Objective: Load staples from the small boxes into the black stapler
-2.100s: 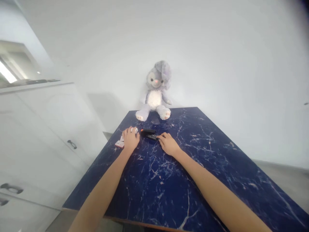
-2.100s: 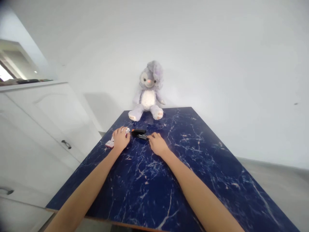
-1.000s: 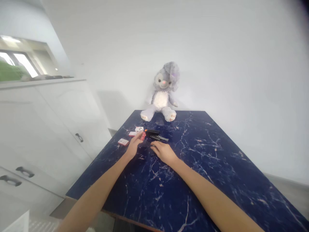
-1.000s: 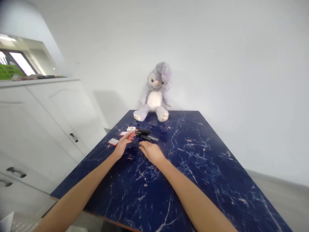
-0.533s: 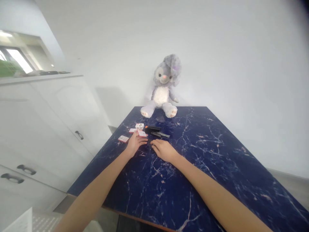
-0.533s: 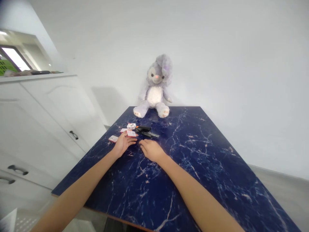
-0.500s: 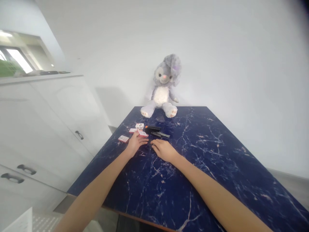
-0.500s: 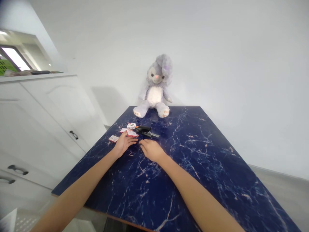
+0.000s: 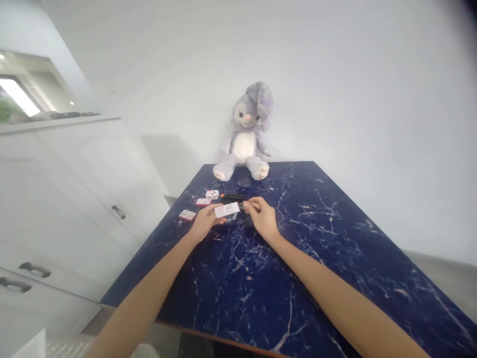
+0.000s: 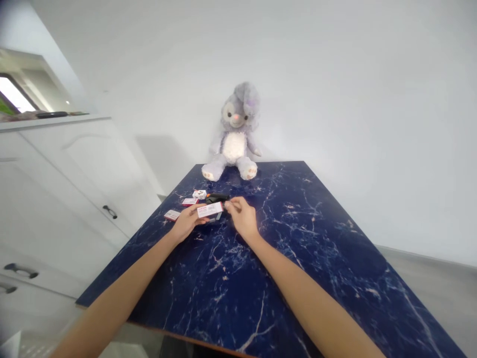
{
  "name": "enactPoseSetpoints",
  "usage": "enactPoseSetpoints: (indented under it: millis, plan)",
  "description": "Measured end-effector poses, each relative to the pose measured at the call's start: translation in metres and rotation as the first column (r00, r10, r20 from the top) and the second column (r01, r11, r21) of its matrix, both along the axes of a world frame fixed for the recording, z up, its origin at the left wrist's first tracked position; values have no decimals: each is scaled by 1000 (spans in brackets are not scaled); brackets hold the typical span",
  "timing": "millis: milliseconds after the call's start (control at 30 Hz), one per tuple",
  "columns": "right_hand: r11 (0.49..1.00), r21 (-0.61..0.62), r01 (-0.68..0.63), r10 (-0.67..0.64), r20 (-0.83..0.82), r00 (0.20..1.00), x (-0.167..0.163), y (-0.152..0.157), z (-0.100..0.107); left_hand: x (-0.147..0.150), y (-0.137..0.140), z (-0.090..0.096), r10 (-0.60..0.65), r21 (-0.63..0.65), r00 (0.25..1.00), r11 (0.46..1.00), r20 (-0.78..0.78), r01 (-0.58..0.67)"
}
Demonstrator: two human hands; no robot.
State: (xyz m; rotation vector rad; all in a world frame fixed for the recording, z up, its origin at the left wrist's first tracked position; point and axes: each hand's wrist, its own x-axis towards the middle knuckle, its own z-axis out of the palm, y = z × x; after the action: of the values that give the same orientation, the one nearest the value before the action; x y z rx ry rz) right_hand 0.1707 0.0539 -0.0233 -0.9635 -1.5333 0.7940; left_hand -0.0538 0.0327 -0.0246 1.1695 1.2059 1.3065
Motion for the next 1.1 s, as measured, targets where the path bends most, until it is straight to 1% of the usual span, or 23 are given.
enactPoseSetpoints:
  millis: [67, 133, 233, 300, 433, 500, 533, 567, 600, 667, 700, 733, 800, 867, 933, 1000, 1033, 1100]
  plan:
    - [999, -42, 8, -10, -40, 999, 2, 1, 3, 1, -1, 0, -10, 10, 997, 1000, -71, 11]
    - [999, -43, -28, 26, -56, 998, 2, 3, 5, 5, -3, 1, -26, 18, 992, 999, -127, 29]
    - [999, -21, -31, 29, -66, 997, 1, 6, 4, 10, -6, 4, -38, 41, 987, 998, -159, 45]
    - [1000, -22, -20, 19, -50, 999, 1, 8, 2, 11, -6, 4, 2, 76, 988, 997, -153, 10]
    - [1000, 23, -15, 12, 115, 993, 2, 7, 1, 2, 1, 3, 119, 165, 983, 982, -143, -95]
    - [997, 64, -39, 25, 211, 977, 2, 4, 1, -11, 6, 4, 140, 222, 967, 971, -213, -92]
    - [994, 82, -65, 42, 257, 966, 1, 2, 1, -18, 8, 5, 143, 255, 947, 965, -288, -68]
    - [990, 104, -97, 61, 306, 950, 0, 1, 1, -26, 10, 6, 149, 288, 912, 957, -382, -36]
    - [983, 128, -133, 78, 362, 929, -1, 1, 0, -34, 11, 7, 161, 318, 859, 948, -486, 3]
    - [958, 176, -227, 115, 490, 864, -4, 1, -3, -48, 12, 9, 185, 350, 720, 933, -669, 85]
    - [940, 192, -282, 134, 552, 823, -6, 1, -4, -53, 12, 9, 189, 345, 654, 931, -733, 118]
    - [921, 200, -333, 153, 603, 783, -8, 2, -6, -57, 12, 9, 186, 332, 604, 933, -775, 138]
    - [899, 193, -393, 178, 659, 730, -10, 4, -10, -59, 10, 8, 174, 299, 550, 943, -817, 146]
    - [910, 178, -375, 168, 667, 725, -12, 5, -13, -56, 7, 7, 193, 297, 510, 946, -838, 130]
    - [932, 171, -319, 133, 658, 741, -12, 5, -16, -50, 3, 8, 212, 300, 446, 944, -869, 137]
    - [944, 173, -282, 106, 650, 753, -11, 4, -17, -44, -1, 10, 203, 280, 381, 947, -902, 158]
    - [944, 181, -275, 99, 640, 762, -10, 4, -17, -41, -3, 12, 197, 272, 366, 948, -909, 166]
    - [937, 223, -268, 88, 592, 801, -9, 3, -15, -36, -5, 14, 200, 280, 369, 944, -908, 176]
